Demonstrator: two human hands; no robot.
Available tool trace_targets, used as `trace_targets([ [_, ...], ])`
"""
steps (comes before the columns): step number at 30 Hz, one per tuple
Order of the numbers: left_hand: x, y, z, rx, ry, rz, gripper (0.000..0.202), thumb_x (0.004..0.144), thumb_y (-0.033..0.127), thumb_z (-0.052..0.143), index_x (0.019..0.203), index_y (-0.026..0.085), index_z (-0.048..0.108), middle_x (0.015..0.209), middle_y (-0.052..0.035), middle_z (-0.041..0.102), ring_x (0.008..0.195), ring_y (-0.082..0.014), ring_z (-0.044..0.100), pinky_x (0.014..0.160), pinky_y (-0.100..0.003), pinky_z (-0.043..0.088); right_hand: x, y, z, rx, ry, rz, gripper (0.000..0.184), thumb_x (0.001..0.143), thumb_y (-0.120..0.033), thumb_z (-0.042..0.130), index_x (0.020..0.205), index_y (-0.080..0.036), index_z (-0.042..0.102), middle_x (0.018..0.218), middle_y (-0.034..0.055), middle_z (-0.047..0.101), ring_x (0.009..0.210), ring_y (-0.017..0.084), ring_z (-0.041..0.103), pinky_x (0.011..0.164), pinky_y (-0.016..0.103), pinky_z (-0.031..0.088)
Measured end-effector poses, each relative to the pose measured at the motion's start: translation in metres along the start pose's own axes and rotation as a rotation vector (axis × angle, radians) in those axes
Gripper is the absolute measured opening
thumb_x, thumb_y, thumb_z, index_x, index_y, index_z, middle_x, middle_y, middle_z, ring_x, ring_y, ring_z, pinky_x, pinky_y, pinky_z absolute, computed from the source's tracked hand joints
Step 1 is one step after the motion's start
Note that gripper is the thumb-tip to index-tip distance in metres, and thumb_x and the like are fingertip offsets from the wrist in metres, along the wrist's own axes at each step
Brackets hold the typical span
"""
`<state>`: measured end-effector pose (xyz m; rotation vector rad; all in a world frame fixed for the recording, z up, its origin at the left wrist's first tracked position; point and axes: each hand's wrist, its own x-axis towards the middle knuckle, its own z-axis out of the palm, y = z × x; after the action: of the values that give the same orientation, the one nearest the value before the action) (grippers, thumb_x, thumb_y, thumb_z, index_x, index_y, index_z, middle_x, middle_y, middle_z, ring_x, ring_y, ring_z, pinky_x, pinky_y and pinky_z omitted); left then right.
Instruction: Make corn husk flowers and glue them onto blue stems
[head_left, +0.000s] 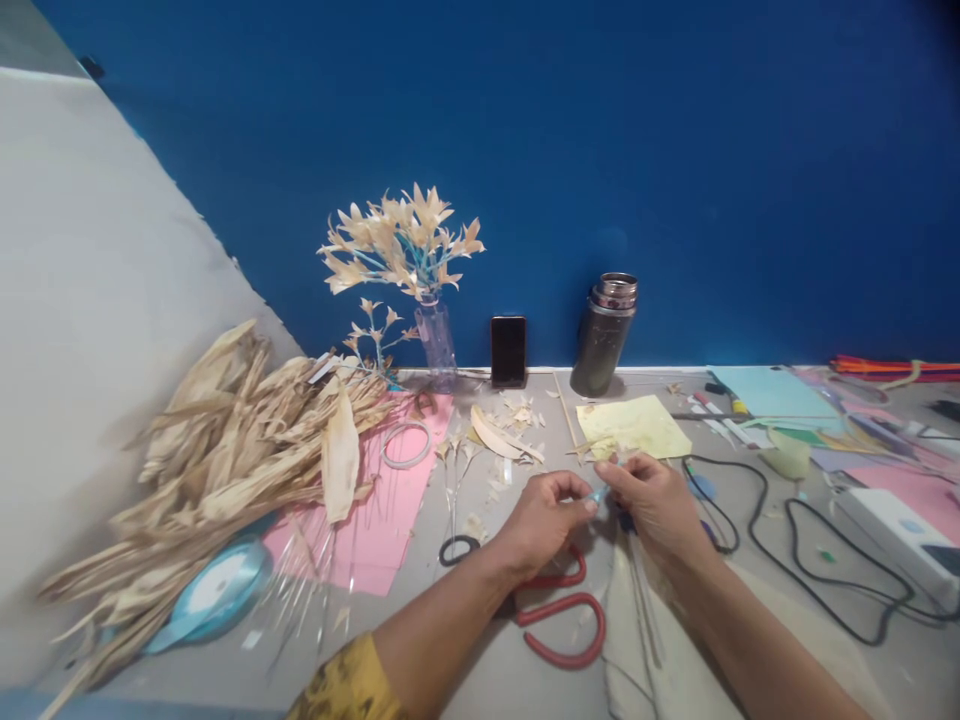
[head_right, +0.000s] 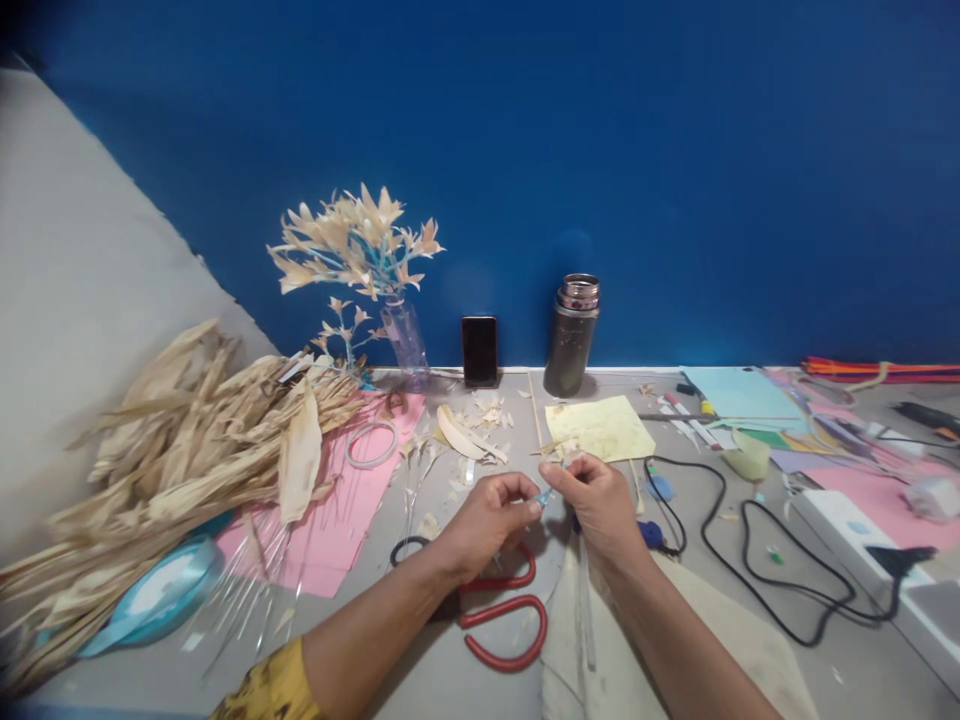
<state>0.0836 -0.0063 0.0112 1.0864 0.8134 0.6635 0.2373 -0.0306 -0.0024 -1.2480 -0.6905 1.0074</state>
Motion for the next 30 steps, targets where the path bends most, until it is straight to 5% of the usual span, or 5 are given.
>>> trace_targets([
  [3, 0.001, 0.000, -0.005, -0.120, -0.075, -0.070, 0.040, 0.065, 0.041, 0.084, 0.076, 0.019, 0.053, 0.047, 0.0113, 0.038, 0.038, -0.0032, 0.027, 0.038, -0.018, 0.018, -0.002, -0.003, 0.000, 0.013, -0.061, 0.028, 0.041, 0.060, -0.046, 0.092, 0.057, -0.018, 0.062, 0.052, -0.0054, 0.045, 0.050, 0.009, 0.036, 0.045, 0.023, 0.027],
  [8, 0.001, 0.008, -0.015, -0.337, -0.345, -0.226, 0.037, 0.067, 0.030, 0.085, 0.077, 0.016, 0.053, 0.062, 0.0083, 0.043, 0.041, 0.0009, 0.016, 0.040, -0.018, 0.006, -0.009, -0.012, -0.009, 0.172, -0.305, 0.177, 0.047, 0.069, -0.050, 0.085, 0.104, -0.019, 0.077, 0.072, -0.0009, 0.054, 0.058, 0.011, 0.044, 0.051, 0.023, 0.036],
  [11, 0.001, 0.008, -0.016, -0.380, -0.395, -0.270, 0.031, 0.070, 0.024, 0.083, 0.077, 0.014, 0.054, 0.064, 0.0067, 0.046, 0.041, 0.0015, 0.015, 0.040, -0.019, 0.005, -0.010, -0.012, -0.014, 0.239, -0.322, 0.210, 0.039, 0.067, -0.043, 0.089, 0.095, -0.018, 0.079, 0.065, -0.0035, 0.048, 0.056, 0.009, 0.039, 0.051, 0.022, 0.032],
  [20, -0.003, 0.007, -0.009, -0.377, -0.312, -0.236, 0.030, 0.061, 0.020, 0.083, 0.073, 0.016, 0.056, 0.051, 0.0105, 0.032, 0.045, -0.0026, 0.020, 0.042, -0.018, 0.008, -0.013, -0.010, -0.017, 0.300, -0.314, 0.194, 0.027, 0.066, -0.039, 0.092, 0.070, -0.019, 0.074, 0.075, -0.0013, 0.059, 0.055, 0.007, 0.038, 0.051, 0.021, 0.032],
  [30, -0.002, -0.002, -0.001, 0.080, -0.036, 0.050, 0.019, 0.068, 0.028, 0.074, 0.072, 0.017, 0.060, 0.052, 0.0083, 0.043, 0.045, -0.0058, 0.032, 0.045, -0.022, 0.023, -0.008, -0.011, -0.010, 0.258, -0.221, 0.119, 0.040, 0.052, -0.038, 0.096, 0.053, -0.018, 0.062, 0.062, -0.0032, 0.054, 0.050, 0.007, 0.032, 0.045, 0.023, 0.028],
])
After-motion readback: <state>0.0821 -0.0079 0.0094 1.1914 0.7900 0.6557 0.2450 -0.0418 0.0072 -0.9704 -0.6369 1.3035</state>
